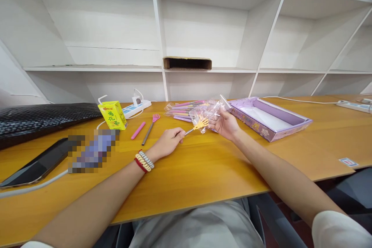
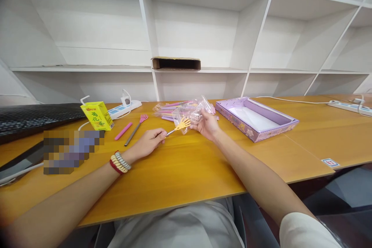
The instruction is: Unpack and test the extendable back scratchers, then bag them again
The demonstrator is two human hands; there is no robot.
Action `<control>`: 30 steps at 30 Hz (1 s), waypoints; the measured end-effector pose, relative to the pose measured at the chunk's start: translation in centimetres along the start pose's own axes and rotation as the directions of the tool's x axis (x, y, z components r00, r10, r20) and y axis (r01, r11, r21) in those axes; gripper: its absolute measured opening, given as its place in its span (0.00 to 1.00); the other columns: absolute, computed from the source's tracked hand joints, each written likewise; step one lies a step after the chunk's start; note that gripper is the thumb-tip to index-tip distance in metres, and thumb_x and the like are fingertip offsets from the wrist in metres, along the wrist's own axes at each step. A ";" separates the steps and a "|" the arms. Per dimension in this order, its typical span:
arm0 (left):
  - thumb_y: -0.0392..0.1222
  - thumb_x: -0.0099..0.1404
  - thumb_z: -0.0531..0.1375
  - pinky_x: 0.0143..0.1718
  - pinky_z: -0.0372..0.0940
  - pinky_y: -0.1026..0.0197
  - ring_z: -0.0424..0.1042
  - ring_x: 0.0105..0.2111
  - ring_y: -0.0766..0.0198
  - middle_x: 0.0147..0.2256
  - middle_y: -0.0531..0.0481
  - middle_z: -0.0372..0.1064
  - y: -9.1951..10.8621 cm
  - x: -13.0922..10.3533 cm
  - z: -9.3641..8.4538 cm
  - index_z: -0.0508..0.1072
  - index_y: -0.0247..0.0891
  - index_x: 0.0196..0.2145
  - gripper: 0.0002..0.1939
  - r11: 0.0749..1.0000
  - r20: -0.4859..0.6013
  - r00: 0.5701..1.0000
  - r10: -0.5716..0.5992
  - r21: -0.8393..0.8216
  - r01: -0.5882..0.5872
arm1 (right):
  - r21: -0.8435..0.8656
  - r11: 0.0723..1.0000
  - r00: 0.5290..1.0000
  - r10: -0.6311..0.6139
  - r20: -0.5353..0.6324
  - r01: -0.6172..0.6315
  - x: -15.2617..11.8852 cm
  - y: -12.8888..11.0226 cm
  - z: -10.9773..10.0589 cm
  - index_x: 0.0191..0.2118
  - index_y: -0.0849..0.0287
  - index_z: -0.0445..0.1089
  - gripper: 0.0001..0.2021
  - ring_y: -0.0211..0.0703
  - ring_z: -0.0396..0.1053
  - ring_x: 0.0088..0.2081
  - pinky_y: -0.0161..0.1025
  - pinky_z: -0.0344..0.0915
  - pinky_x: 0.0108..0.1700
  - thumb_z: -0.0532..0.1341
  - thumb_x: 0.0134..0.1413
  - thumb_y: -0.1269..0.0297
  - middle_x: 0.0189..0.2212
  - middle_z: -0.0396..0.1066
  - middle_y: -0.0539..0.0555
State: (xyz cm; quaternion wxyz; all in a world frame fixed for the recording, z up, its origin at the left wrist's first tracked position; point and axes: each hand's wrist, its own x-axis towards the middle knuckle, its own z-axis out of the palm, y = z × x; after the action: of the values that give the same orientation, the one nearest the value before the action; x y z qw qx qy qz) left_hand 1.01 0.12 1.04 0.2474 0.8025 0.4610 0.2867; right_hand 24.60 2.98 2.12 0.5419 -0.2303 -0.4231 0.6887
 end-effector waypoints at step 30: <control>0.52 0.57 0.58 0.24 0.64 0.63 0.66 0.22 0.68 0.25 0.54 0.64 -0.8 0.1 1.3 0.63 0.36 0.37 0.18 0.909 0.059 0.998 -0.031 -0.413 0.052 | -0.255 0.965 0.995 -0.043 0.093 0.066 0.0 3.2 0.2 0.36 0.61 0.68 0.11 0.42 0.73 0.30 0.40 0.73 0.33 0.65 0.46 0.61 0.32 0.75 0.54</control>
State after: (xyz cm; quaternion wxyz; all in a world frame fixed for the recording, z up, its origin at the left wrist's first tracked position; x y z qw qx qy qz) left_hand 1.50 0.37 -0.42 0.4294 0.7290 0.4004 0.3519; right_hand 22.65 2.71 -0.44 0.5072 -0.2568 -0.5382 0.6222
